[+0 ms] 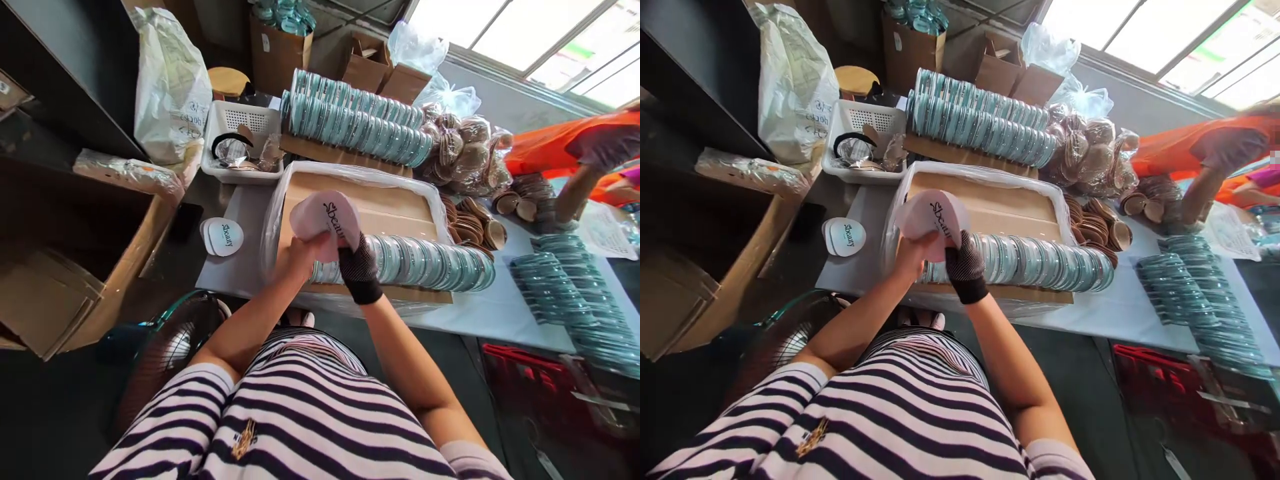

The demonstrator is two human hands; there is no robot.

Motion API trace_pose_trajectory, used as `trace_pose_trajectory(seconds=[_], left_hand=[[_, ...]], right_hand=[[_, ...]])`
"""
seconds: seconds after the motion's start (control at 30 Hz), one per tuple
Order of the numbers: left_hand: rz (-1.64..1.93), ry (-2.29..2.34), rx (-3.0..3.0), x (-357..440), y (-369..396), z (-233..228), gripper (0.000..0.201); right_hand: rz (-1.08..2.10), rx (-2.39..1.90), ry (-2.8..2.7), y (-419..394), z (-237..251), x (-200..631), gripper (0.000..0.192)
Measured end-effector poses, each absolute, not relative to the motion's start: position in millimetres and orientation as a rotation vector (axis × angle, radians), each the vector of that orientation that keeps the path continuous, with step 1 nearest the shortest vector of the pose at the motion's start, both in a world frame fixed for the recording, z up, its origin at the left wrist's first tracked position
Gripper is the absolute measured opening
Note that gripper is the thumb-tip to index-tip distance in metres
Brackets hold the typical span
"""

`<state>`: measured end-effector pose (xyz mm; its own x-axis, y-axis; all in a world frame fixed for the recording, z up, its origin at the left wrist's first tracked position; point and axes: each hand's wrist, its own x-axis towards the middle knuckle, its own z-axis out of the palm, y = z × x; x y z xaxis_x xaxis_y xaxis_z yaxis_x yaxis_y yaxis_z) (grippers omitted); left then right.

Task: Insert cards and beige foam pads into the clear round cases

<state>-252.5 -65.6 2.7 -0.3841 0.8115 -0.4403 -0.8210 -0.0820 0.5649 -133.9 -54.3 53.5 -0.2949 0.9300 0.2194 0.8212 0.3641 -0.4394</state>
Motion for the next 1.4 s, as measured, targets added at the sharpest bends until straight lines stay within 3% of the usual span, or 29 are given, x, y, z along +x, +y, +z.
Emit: trace_pose_trajectory(seconds=[0.13,0.23,0.37,0.5,0.67,0.8,1.03,1.1,1.27,1.4], left_hand=[[1.879,0.9,0.001,-277.9,-56.3,13.3,0.037],[1.943,0.909,-0.077,-299.9,-48.5,14.0,0.028],[1.917,0.914,-0.134,-307.8,-46.9,4.5,0.03],[1.928,0.901,-0.135,-302.8,-49.7,0.3,0.035],[1.924,0.895,-0.172,-304.8,-49.3,1.6,0.035],[1.934,0.878,-0.199,-305.6,-47.0,-2.1,0.035],[1.929,0.889,-0.206,-302.5,-44.0,-4.5,0.03],[1.937,0.87,-0.213,-302.6,-43.6,-3.9,0.036],[1.902,0.804,-0.295,-305.1,-44.1,-11.8,0.044],[1.861,0.783,-0.431,-307.5,-47.4,-27.1,0.034]], right_hand=[[0.294,-1.758,-2.033,-72.7,70.7,-113.9,0.049],[0.374,-1.875,-2.293,-110.3,78.0,-90.8,0.053],[0.601,-1.872,-2.651,-141.3,62.0,-95.6,0.051],[0.687,-1.934,-2.691,-120.0,40.2,-139.3,0.051],[0.68,-1.924,-2.587,-102.0,37.7,-162.0,0.044],[0.777,-1.836,-2.442,-107.2,31.7,-147.3,0.026],[1.258,-1.775,-2.072,-83.5,-4.7,-163.2,0.018],[1.129,-1.781,-2.222,-83.5,-4.5,-165.4,0.02],[0.462,-1.805,-2.786,-89.6,11.5,-172.2,0.032],[0.51,-1.709,-2.919,-83.7,18.6,-177.1,0.028]])
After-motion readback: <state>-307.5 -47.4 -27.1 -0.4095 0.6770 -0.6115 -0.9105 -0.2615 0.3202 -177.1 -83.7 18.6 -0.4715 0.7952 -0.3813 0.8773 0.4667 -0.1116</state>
